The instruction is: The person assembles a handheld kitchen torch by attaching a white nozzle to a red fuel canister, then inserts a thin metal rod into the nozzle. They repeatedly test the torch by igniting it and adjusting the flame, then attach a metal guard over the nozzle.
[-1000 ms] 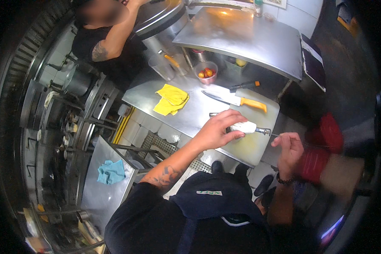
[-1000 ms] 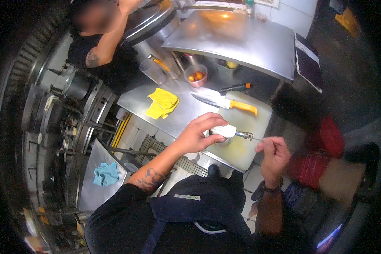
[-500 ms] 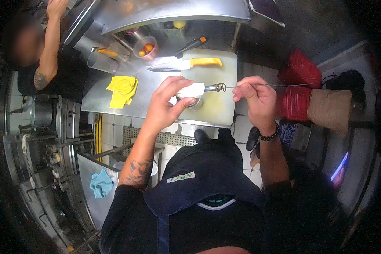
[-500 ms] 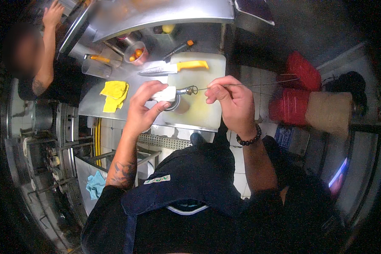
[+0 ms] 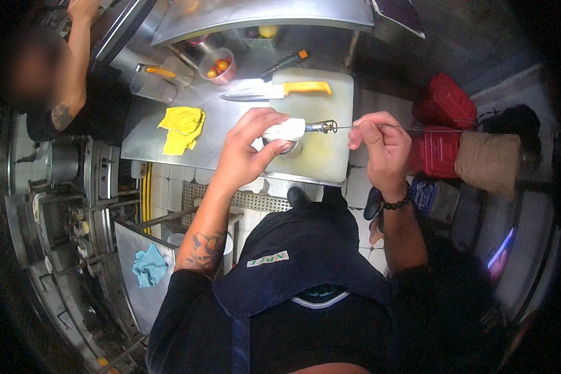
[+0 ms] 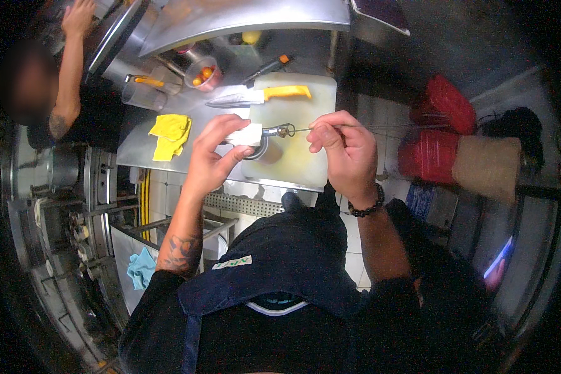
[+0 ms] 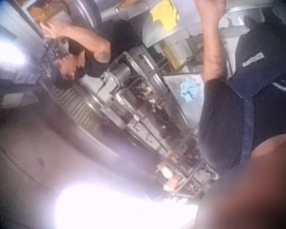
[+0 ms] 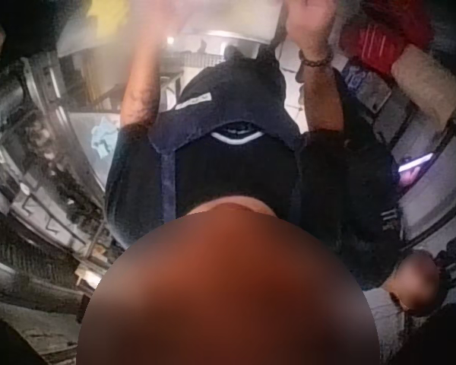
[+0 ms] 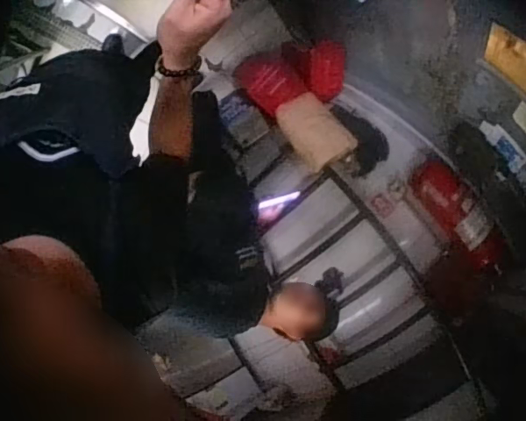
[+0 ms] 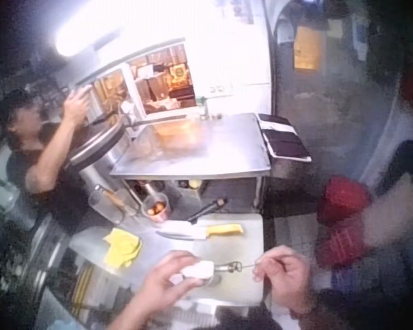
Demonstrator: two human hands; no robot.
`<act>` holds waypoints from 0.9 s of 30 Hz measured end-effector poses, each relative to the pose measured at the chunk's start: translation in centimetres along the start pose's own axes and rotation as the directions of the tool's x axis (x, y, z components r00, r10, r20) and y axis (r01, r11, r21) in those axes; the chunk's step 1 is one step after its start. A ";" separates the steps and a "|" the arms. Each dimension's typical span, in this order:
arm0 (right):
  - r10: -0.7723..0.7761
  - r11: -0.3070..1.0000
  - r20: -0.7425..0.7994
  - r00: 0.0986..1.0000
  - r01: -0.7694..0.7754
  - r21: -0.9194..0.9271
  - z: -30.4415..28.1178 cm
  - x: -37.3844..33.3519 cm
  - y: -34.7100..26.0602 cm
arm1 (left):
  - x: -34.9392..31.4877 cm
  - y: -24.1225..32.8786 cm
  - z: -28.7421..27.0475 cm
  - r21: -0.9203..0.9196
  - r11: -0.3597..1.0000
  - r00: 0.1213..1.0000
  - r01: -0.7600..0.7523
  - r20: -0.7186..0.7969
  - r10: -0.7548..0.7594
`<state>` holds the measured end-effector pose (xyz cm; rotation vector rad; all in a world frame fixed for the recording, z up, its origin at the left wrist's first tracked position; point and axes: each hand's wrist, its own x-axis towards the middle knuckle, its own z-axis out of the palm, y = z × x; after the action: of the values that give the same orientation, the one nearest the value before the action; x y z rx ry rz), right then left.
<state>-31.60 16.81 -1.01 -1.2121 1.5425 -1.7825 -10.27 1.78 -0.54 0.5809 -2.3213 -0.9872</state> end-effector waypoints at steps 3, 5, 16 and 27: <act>-0.105 0.993 0.042 0.994 0.107 -0.049 -1.1 0.7 -0.5 | 0.0 0.0 0.1 0.000 1.000 1.000 -0.010 -0.004 0.010; -0.178 0.983 0.056 0.982 0.180 -0.023 -1.3 1.1 -0.4 | 0.0 0.1 0.0 -0.003 1.000 1.000 -0.011 0.001 0.011; 0.000 1.000 0.060 0.998 0.000 0.000 -0.5 0.4 -0.3 | 0.1 0.1 0.2 0.007 1.000 1.000 -0.023 -0.015 0.023; 0.041 0.997 0.088 0.995 -0.035 -0.067 -1.5 1.2 -1.9 | 0.2 0.2 0.0 -0.005 1.000 1.000 -0.018 -0.004 0.018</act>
<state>-33.17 17.08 1.18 -1.2672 1.5735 -1.6431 -10.46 1.77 -0.36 0.5589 -2.3160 -0.9823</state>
